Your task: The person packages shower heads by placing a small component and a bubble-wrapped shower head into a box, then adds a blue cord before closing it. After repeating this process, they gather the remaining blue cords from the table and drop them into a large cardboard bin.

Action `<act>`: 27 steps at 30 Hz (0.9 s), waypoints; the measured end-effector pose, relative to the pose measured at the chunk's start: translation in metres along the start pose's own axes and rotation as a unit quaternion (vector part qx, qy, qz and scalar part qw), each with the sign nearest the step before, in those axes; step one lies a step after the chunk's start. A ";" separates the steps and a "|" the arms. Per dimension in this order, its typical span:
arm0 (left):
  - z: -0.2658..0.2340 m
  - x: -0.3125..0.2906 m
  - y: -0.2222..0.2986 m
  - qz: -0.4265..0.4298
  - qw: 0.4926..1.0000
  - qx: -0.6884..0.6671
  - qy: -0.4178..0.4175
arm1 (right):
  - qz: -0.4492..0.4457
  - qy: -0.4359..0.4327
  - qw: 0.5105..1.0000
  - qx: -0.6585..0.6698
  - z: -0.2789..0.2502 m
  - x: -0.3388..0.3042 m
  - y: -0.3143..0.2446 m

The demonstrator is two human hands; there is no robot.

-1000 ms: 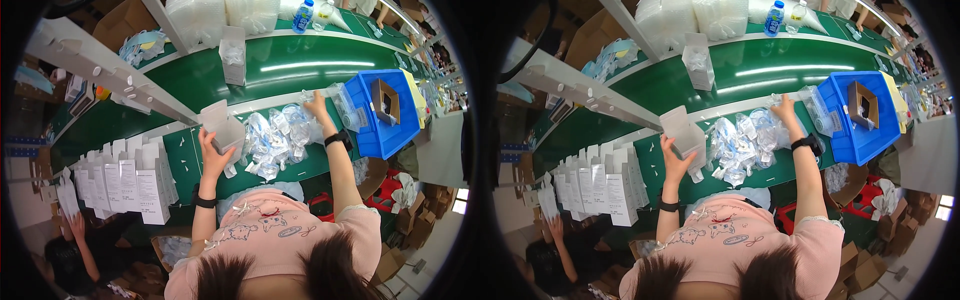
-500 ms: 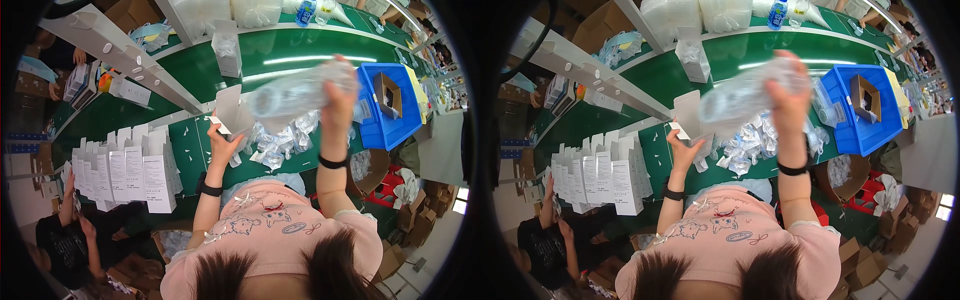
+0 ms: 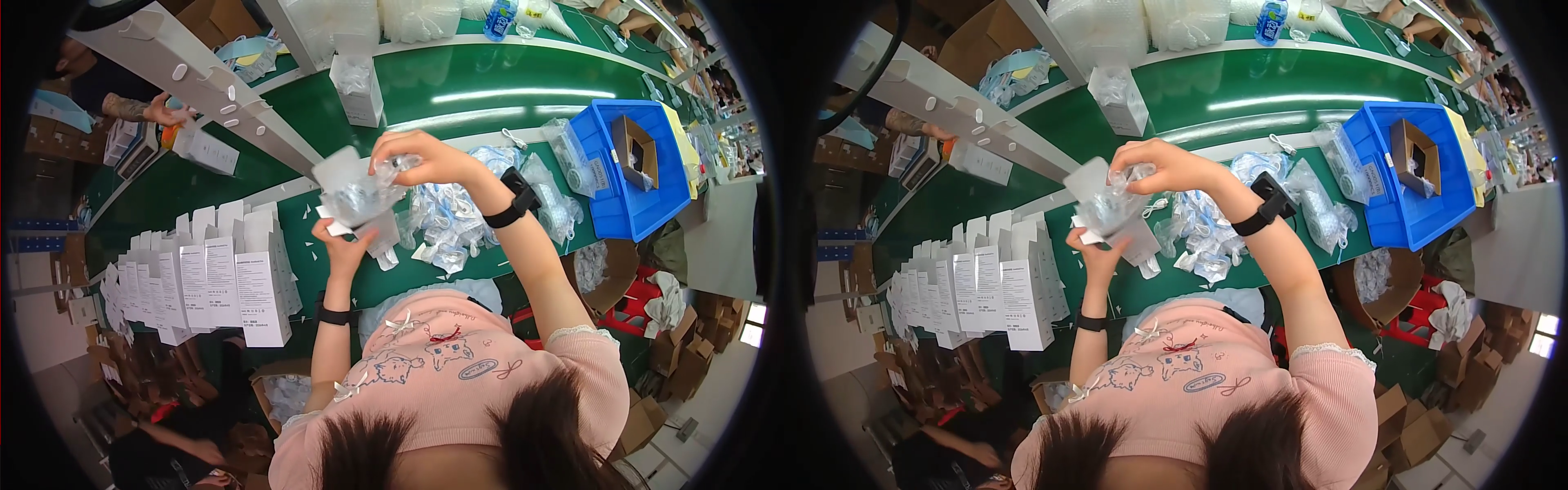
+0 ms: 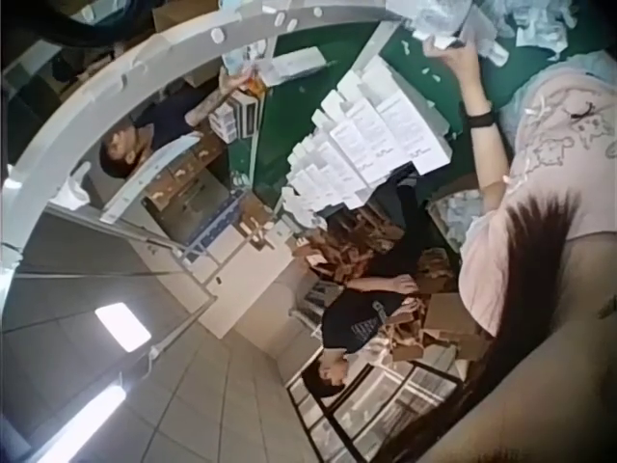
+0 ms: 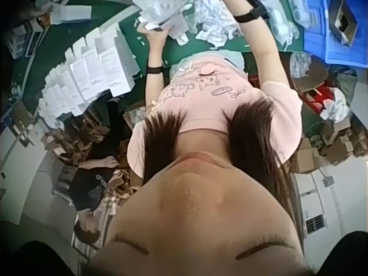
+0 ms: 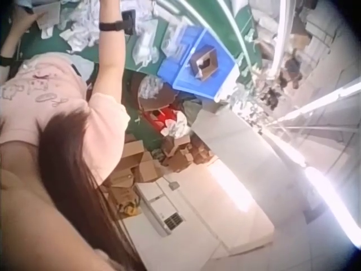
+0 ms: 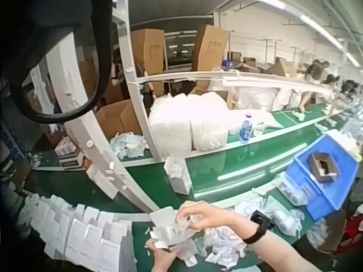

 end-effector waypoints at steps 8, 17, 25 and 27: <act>0.027 -0.022 0.016 0.114 0.990 0.071 -0.037 | 0.044 -0.030 0.948 -0.313 0.037 0.005 -0.009; -0.001 -0.017 0.020 0.102 0.994 0.036 -0.017 | 0.170 0.281 0.850 -0.412 -0.034 -0.098 0.122; -0.030 -0.006 0.055 0.018 0.992 0.126 -0.002 | 0.295 0.222 0.861 -0.351 -0.036 -0.129 0.178; -0.034 -0.003 0.056 0.018 0.990 0.142 0.003 | 0.274 0.221 0.855 -0.381 -0.030 -0.132 0.178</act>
Point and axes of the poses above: each hand's wrist, its own x-axis towards the middle knuckle, its own z-axis out of the palm, y = z × x, the point moved 2 cm from there along x, towards the middle knuckle, and after that the axes turned 15 degrees about x, right-handed, at the moved point
